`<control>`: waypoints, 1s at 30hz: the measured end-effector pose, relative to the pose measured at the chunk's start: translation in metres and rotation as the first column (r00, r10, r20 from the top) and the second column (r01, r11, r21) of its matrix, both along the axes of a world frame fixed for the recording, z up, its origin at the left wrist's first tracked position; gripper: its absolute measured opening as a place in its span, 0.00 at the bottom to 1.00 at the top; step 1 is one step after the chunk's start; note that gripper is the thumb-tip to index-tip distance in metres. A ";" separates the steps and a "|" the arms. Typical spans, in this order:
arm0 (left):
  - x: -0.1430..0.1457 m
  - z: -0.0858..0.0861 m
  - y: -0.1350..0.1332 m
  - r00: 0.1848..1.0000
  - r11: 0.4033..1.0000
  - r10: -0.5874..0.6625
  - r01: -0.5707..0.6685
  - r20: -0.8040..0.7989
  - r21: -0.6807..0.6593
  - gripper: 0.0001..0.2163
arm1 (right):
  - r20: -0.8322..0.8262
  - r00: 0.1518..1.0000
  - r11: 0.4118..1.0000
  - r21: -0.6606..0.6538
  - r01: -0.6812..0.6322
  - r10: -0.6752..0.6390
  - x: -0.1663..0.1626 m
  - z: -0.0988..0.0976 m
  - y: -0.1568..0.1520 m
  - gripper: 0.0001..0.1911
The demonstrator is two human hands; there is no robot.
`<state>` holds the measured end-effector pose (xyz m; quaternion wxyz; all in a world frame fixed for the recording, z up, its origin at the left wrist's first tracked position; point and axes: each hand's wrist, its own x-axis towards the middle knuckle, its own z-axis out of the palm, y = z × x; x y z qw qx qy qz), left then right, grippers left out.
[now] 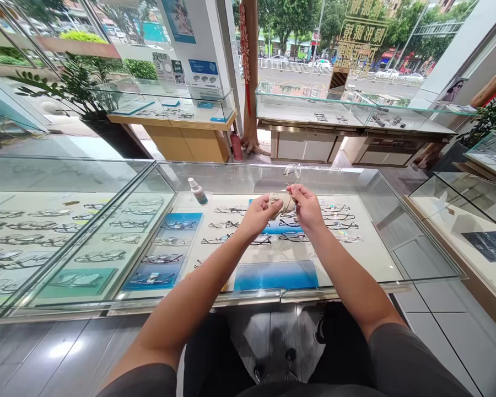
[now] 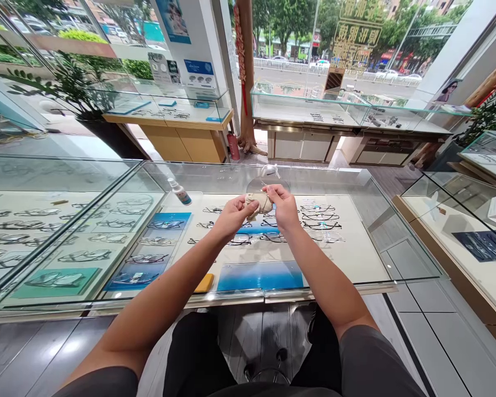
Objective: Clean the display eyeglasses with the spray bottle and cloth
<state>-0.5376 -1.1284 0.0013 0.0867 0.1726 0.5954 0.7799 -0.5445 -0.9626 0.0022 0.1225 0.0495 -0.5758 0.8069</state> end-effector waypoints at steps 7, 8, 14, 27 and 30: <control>-0.025 0.001 -0.025 0.990 0.989 0.071 -0.086 0.124 0.119 0.27 | -0.149 0.986 0.993 0.075 0.087 -0.075 0.001 0.017 0.019 0.19; -0.028 0.002 -0.028 0.988 0.986 0.055 -0.077 0.147 0.147 0.25 | -0.188 0.980 0.991 0.100 0.085 -0.065 0.004 0.021 0.020 0.18; -0.032 0.009 -0.032 0.965 0.956 -0.038 -0.039 0.259 0.289 0.14 | -0.308 0.950 0.985 0.141 0.104 -0.056 0.022 0.055 0.038 0.15; -0.026 0.011 -0.025 0.958 0.925 -0.160 0.060 0.240 0.376 0.12 | -0.600 0.792 0.302 0.780 0.549 0.109 0.043 0.078 0.043 0.08; -0.021 0.011 -0.021 0.972 0.919 -0.165 0.089 0.169 0.383 0.15 | -0.565 0.803 -0.085 0.805 0.587 0.188 0.042 0.064 0.021 0.12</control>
